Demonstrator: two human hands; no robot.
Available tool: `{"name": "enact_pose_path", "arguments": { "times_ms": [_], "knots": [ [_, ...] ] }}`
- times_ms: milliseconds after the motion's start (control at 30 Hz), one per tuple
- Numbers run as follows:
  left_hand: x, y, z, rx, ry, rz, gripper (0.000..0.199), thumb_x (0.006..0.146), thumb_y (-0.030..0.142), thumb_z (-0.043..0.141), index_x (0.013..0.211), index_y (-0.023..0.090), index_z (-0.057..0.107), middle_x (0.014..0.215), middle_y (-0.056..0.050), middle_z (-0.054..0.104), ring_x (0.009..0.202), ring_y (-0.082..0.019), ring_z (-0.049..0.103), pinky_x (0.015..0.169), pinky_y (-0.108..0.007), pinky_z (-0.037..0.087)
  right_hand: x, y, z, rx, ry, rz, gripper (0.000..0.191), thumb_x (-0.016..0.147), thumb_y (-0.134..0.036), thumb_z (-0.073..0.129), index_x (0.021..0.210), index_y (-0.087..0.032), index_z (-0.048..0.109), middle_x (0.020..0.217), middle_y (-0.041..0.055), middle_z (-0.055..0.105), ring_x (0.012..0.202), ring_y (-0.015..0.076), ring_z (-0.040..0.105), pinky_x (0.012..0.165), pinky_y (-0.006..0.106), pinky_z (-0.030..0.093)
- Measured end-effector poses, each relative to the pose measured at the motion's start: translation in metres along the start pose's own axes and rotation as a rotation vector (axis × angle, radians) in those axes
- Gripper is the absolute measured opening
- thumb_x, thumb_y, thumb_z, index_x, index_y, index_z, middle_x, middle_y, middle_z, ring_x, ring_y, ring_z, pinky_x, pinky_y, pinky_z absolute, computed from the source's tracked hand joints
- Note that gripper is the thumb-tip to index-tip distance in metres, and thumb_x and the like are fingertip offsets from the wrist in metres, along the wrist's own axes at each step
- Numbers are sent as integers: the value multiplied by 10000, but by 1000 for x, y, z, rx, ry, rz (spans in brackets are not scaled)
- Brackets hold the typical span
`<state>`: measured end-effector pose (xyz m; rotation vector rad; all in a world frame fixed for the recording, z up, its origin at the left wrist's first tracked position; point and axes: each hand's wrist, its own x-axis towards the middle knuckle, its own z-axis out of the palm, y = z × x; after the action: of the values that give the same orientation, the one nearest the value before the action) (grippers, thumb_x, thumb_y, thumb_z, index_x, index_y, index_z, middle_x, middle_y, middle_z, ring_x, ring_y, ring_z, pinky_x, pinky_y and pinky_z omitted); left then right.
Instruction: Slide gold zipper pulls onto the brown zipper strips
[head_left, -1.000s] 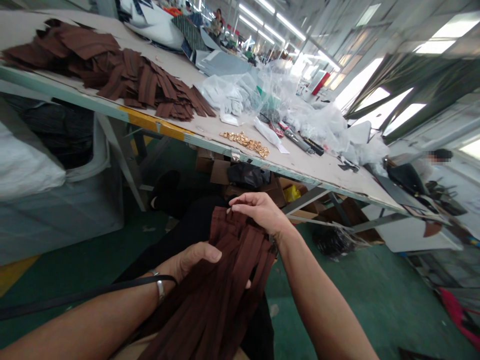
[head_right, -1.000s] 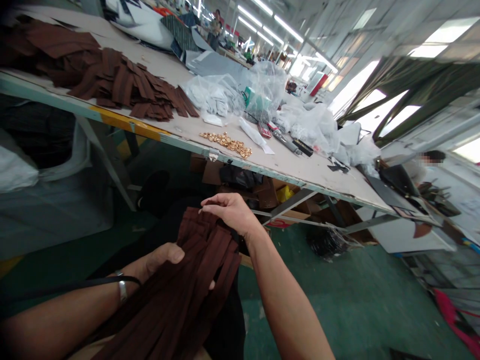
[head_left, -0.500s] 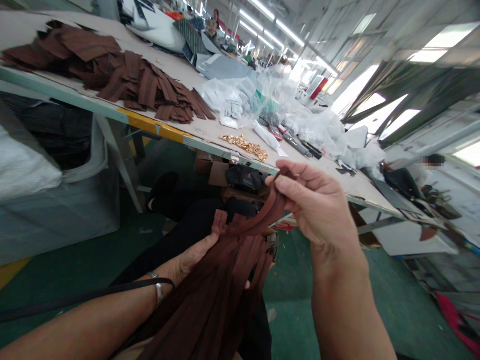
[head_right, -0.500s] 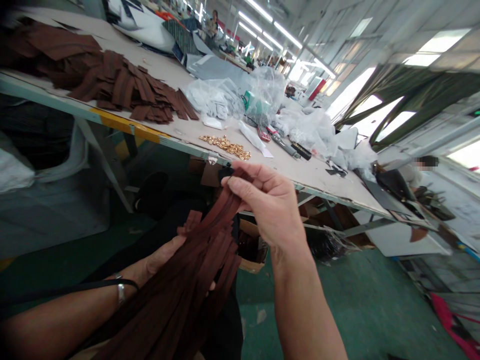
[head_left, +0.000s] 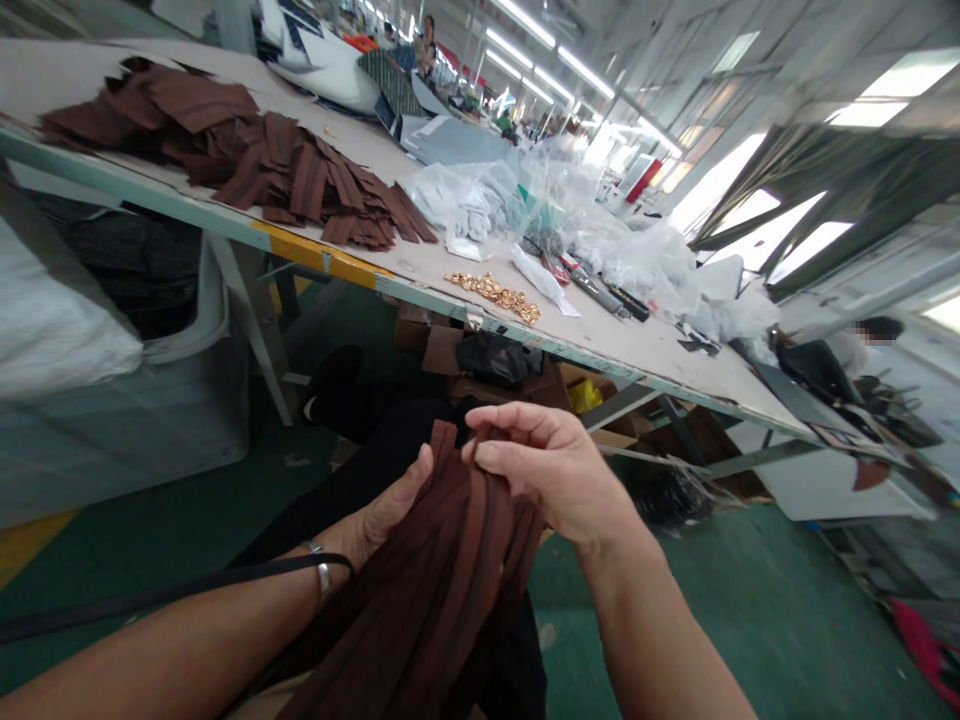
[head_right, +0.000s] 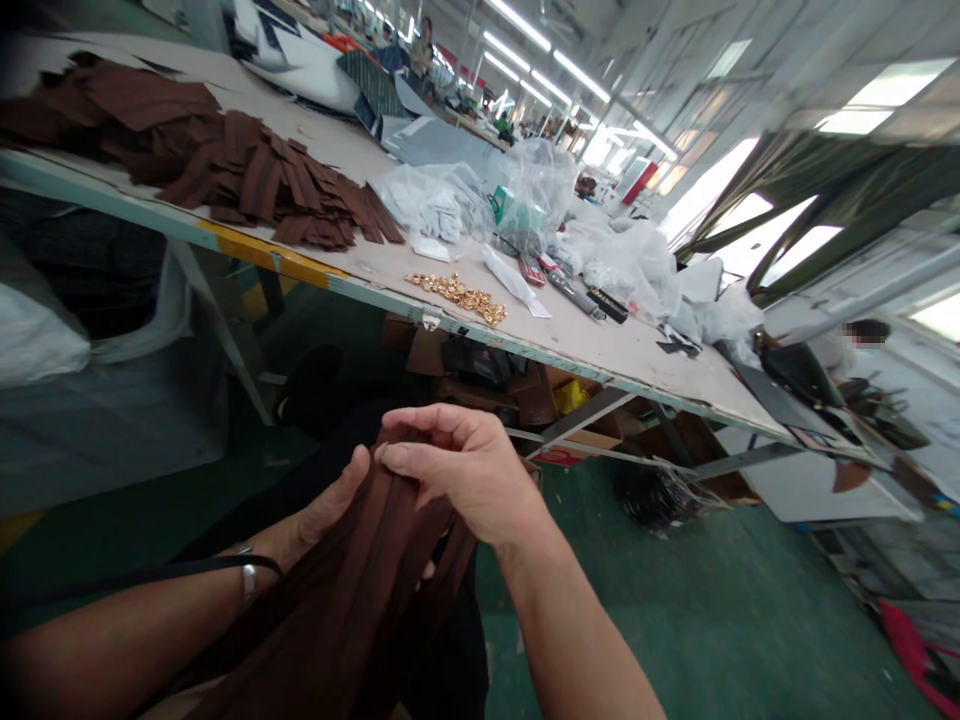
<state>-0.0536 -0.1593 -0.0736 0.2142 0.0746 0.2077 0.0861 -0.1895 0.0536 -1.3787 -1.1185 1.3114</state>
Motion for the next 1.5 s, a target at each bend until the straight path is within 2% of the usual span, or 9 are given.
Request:
{"name": "enact_pose_path", "arguments": {
  "times_ms": [200, 400, 567, 700, 800, 900, 1033, 1267, 1500],
  "knots": [
    [-4, 2, -14, 65, -51, -103, 668, 693, 530, 723, 1122, 21, 669, 1015, -183, 755, 907, -303, 713, 872, -389, 513, 12, 30, -5, -904, 168, -444, 200, 819, -175, 659, 994, -214, 749, 993, 70, 746, 955, 235, 673, 896, 371, 496],
    [-5, 1, -14, 64, -27, -185, 564, 758, 365, 649, 1171, -20, 640, 1049, -181, 751, 889, -251, 718, 865, -332, 516, 30, 27, -46, -705, -142, -317, 562, 943, -493, 472, 1442, -245, 408, 1534, 49, 360, 1422, 230, 293, 1174, 435, 206],
    [-7, 0, -19, 93, 40, -190, 477, 785, 281, 580, 1151, -14, 657, 1036, -195, 753, 865, -249, 722, 843, -338, 519, 30, 40, -36, -602, -387, -221, 566, 935, -559, 438, 1388, -223, 497, 1427, 61, 520, 1324, 229, 460, 1118, 373, 330],
    [-7, 3, -24, 112, 111, -221, 439, 767, 237, 596, 1110, -26, 674, 1052, -223, 743, 888, -279, 722, 852, -369, 518, 24, 46, -41, -445, -44, -167, 614, 880, -625, 471, 1361, -246, 524, 1379, 45, 569, 1258, 218, 523, 1036, 320, 409],
    [-5, 5, -28, 103, 160, -253, 383, 804, 259, 598, 1050, -16, 703, 1011, -203, 760, 846, -268, 734, 823, -350, 535, -6, 59, -63, -495, 327, 41, 529, 872, -622, 477, 1028, -177, 716, 967, 68, 750, 881, 192, 684, 745, 252, 521],
    [-3, 7, -31, 76, 194, -288, 377, 853, 299, 570, 1018, -7, 715, 967, -186, 774, 804, -246, 743, 771, -314, 553, -60, 86, -76, -515, 373, 299, 507, 793, -582, 620, 544, -142, 657, 433, 23, 603, 387, 126, 545, 388, 205, 386],
    [0, 7, -35, 45, 219, -310, 395, 876, 314, 549, 1017, -18, 709, 954, -199, 772, 787, -249, 745, 747, -315, 558, -119, 139, -58, -398, 371, 541, 505, 722, -586, 659, 464, -161, 573, 362, -3, 512, 248, 113, 435, 255, 199, 233],
    [7, 9, -30, 27, 254, -278, 411, 873, 314, 553, 1014, -43, 699, 963, -223, 762, 825, -268, 740, 821, -326, 525, -114, 176, -27, -177, 618, 355, 340, 645, -447, 750, 608, -161, 570, 479, -51, 495, 411, 75, 407, 403, 191, 295],
    [3, 9, -24, 21, 288, -239, 474, 851, 348, 580, 1038, -76, 679, 918, -219, 766, 793, -272, 737, 795, -320, 523, -100, 126, -23, 50, 601, 171, 381, 664, -496, 744, 684, -204, 501, 484, -74, 497, 358, 65, 392, 367, 177, 279]
  ]
}}
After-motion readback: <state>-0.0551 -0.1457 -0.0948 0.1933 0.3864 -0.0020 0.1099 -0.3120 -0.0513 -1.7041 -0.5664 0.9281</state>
